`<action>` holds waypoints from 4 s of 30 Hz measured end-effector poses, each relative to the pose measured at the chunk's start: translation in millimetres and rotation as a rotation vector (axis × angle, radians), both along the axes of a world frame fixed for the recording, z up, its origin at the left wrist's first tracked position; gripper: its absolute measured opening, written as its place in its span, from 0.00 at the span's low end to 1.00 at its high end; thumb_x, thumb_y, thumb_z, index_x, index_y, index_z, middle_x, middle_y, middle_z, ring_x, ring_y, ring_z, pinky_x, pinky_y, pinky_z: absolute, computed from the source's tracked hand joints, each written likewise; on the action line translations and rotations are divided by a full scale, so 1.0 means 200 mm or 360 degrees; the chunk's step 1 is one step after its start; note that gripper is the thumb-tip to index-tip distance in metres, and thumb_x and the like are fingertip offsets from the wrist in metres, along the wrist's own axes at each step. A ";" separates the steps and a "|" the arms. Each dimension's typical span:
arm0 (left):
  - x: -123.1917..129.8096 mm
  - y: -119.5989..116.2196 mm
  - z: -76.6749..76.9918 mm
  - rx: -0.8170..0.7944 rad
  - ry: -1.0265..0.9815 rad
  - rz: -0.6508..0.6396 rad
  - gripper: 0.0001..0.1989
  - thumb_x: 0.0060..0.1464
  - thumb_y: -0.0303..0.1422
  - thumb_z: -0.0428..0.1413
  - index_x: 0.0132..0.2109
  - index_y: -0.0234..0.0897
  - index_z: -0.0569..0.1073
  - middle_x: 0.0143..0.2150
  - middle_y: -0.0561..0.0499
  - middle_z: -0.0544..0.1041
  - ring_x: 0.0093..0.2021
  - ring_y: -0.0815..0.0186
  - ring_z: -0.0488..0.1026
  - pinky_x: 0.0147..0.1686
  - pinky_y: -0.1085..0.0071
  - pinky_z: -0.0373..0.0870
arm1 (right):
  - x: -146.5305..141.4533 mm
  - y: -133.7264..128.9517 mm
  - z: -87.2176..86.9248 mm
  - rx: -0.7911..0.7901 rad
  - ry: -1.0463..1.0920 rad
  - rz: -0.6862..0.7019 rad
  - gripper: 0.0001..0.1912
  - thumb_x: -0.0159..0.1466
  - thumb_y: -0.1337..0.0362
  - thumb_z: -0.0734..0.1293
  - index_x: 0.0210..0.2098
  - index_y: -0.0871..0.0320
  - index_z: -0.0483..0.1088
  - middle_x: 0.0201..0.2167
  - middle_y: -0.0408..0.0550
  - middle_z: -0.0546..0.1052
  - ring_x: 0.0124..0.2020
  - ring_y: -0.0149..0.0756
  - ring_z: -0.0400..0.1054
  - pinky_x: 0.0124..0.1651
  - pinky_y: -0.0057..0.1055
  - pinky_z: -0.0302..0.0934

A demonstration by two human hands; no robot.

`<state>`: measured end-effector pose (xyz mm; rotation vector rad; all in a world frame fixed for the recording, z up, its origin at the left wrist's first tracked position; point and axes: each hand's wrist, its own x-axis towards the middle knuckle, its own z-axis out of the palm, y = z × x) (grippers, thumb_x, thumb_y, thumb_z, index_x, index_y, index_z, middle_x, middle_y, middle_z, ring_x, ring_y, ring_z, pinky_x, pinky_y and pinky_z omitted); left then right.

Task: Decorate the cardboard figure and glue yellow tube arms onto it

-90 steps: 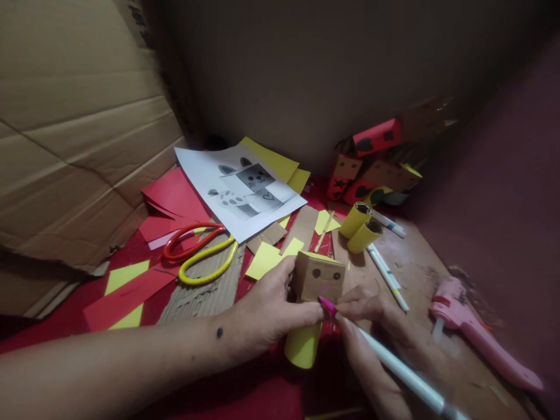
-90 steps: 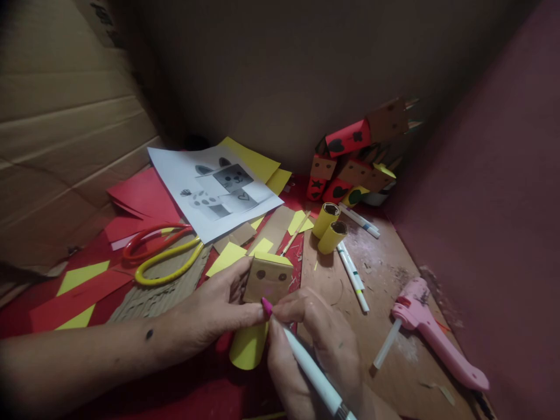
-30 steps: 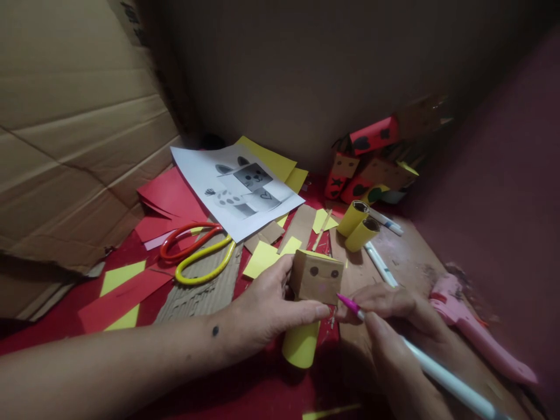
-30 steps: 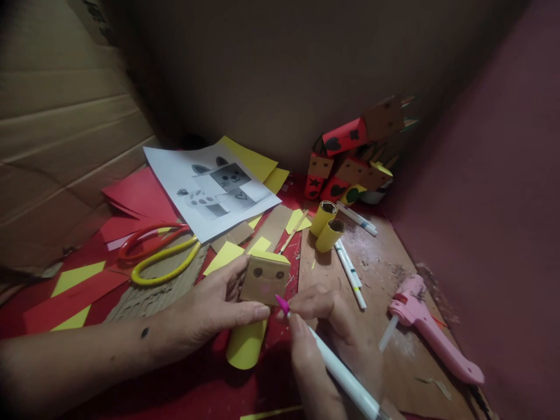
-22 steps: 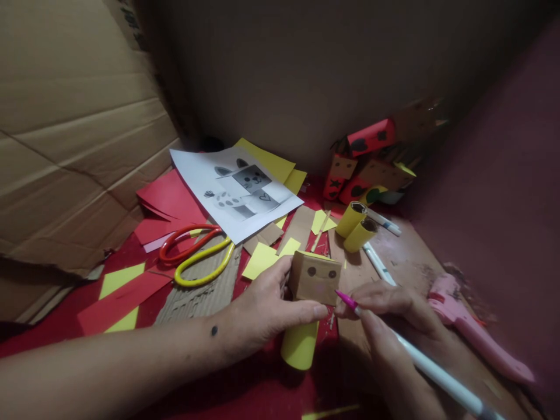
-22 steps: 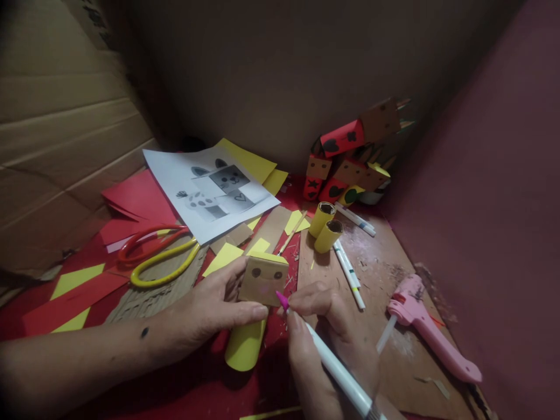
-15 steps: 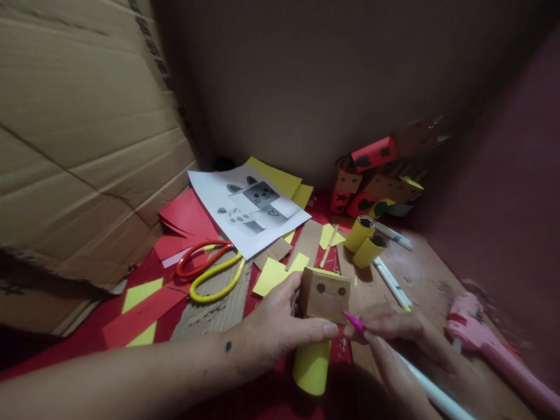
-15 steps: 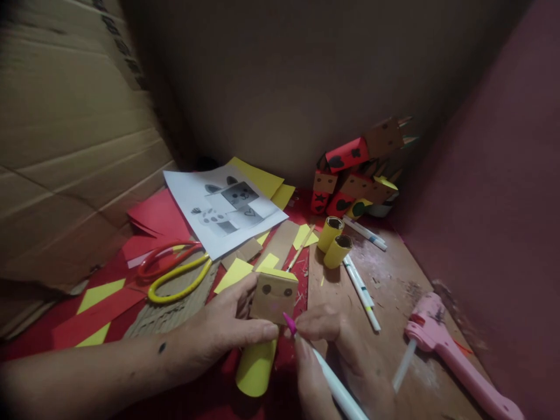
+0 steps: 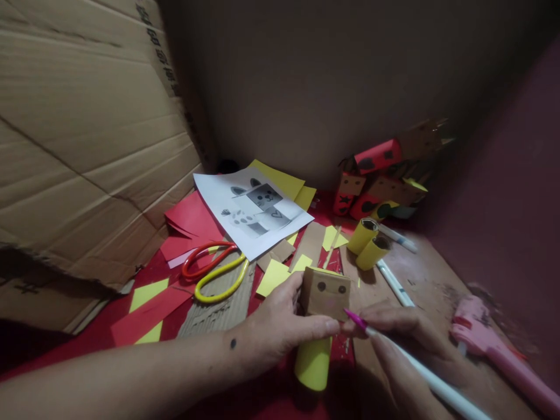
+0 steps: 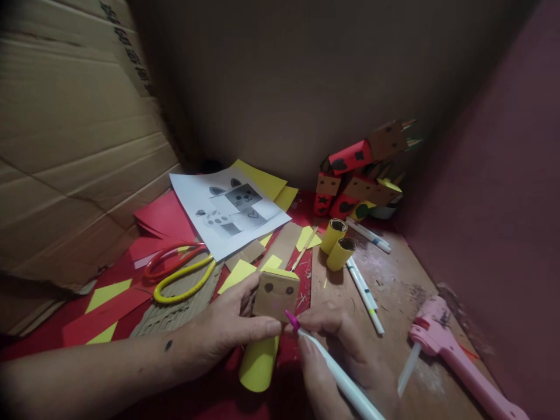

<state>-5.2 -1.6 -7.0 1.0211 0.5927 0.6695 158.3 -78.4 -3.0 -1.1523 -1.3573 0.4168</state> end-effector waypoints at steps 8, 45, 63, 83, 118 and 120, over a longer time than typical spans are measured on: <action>0.01 0.00 0.03 -0.0026 -0.0009 0.0024 0.27 0.46 0.31 0.68 0.52 0.36 0.68 0.55 0.41 0.78 0.57 0.51 0.74 0.55 0.59 0.68 | 0.05 0.01 0.02 -0.0107 -0.0181 0.0213 0.10 0.66 0.74 0.66 0.36 0.50 0.71 0.30 0.41 0.78 0.32 0.33 0.75 0.36 0.25 0.72; 0.02 0.00 0.01 -0.0017 0.0003 0.0014 0.27 0.44 0.25 0.68 0.51 0.36 0.68 0.51 0.43 0.78 0.56 0.51 0.74 0.55 0.57 0.69 | 0.03 0.00 -0.01 -0.0177 -0.0375 0.0070 0.06 0.66 0.70 0.66 0.34 0.51 0.70 0.27 0.38 0.79 0.26 0.29 0.74 0.32 0.23 0.70; 0.01 -0.01 0.03 0.0000 0.0021 -0.0019 0.26 0.49 0.31 0.68 0.53 0.36 0.68 0.54 0.43 0.79 0.56 0.52 0.75 0.54 0.60 0.70 | 0.04 0.00 -0.01 -0.0096 -0.0314 0.0086 0.07 0.67 0.71 0.65 0.37 0.50 0.69 0.30 0.39 0.78 0.23 0.27 0.71 0.24 0.19 0.63; 0.01 -0.01 0.02 -0.0030 0.0013 -0.0012 0.26 0.45 0.24 0.67 0.51 0.37 0.68 0.51 0.46 0.80 0.55 0.54 0.75 0.53 0.61 0.71 | 0.03 -0.01 -0.02 -0.0162 -0.0330 0.0114 0.07 0.66 0.71 0.65 0.36 0.51 0.70 0.29 0.38 0.77 0.27 0.28 0.73 0.29 0.21 0.68; 0.00 -0.01 0.03 -0.0058 0.0058 -0.0018 0.27 0.48 0.30 0.68 0.54 0.36 0.68 0.54 0.42 0.79 0.57 0.50 0.74 0.55 0.58 0.70 | 0.03 -0.02 -0.01 -0.0062 -0.0369 -0.0009 0.06 0.66 0.70 0.66 0.36 0.50 0.70 0.29 0.39 0.79 0.28 0.28 0.75 0.31 0.19 0.69; 0.00 -0.01 0.02 -0.0059 0.0069 -0.0027 0.28 0.49 0.31 0.68 0.55 0.36 0.67 0.55 0.42 0.78 0.58 0.50 0.74 0.55 0.58 0.70 | 0.03 -0.02 -0.01 -0.0019 -0.0319 -0.0001 0.07 0.67 0.70 0.66 0.37 0.50 0.71 0.30 0.39 0.79 0.29 0.28 0.75 0.31 0.18 0.70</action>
